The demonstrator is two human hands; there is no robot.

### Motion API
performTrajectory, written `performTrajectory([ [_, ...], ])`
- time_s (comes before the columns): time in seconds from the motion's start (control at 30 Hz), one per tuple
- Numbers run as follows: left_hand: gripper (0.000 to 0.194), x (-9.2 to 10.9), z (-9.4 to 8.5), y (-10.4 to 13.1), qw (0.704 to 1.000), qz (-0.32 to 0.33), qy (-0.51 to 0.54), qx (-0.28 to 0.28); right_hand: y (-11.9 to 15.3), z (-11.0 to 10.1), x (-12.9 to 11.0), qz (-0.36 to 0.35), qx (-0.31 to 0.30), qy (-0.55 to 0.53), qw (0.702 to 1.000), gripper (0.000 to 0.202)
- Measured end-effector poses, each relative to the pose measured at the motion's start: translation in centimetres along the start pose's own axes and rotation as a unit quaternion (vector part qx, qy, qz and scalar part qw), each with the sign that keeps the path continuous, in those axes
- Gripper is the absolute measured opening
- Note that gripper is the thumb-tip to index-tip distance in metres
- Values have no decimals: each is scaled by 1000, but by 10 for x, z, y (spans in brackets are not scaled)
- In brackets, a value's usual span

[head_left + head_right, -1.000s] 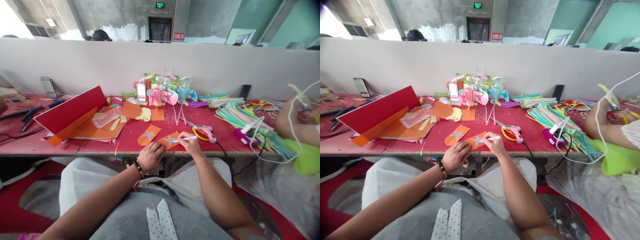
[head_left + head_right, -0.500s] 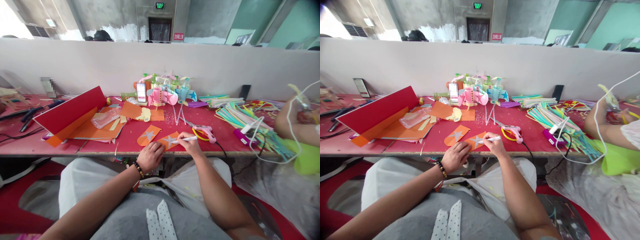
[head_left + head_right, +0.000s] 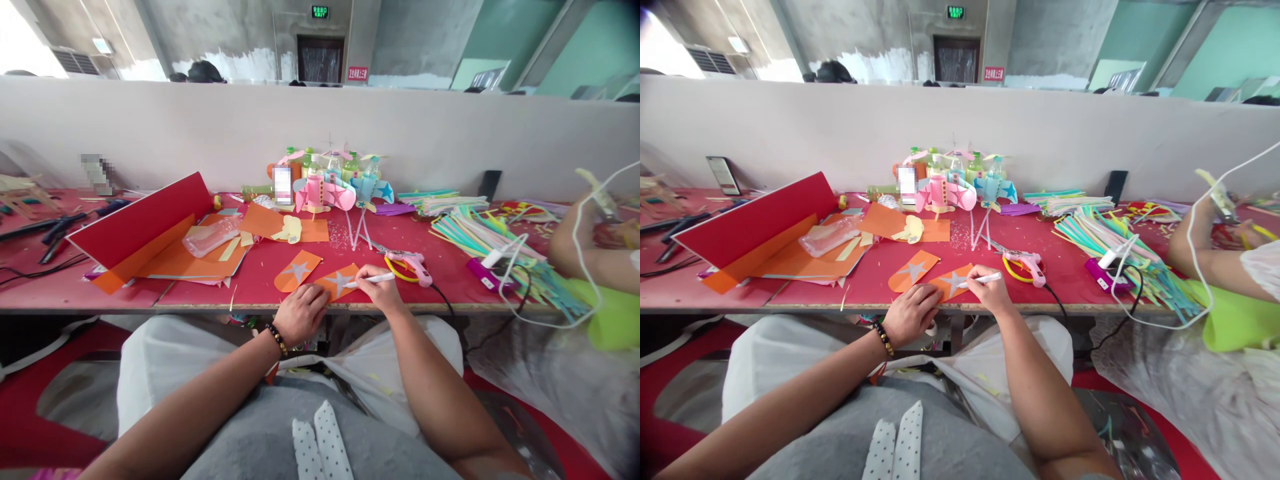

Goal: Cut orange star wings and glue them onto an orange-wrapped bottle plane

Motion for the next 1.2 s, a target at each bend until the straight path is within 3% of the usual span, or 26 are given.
performTrajectory([
  [0.27,34,0,0,0,1000,0,4,2,0,-1,0,6,12,-3,1000,13],
  [0.43,34,0,0,0,1000,0,1,0,1,1,-1,-1,-15,-2,1000,14],
  [0.63,34,0,-1,0,1000,-1,3,4,0,-1,0,7,18,-6,1000,13],
  [1.2,33,1,-1,0,1000,3,2,6,3,3,-8,-51,-56,3,997,14],
])
Point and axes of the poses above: each hand's wrist, its own y-axis away from the middle knuckle, its own z-axis out of the palm, x = y × z, the point moved 4 cm from there along -y, towards the middle knuckle, and after that the axes turned 13 degrees about z, right-handed, at the moved point
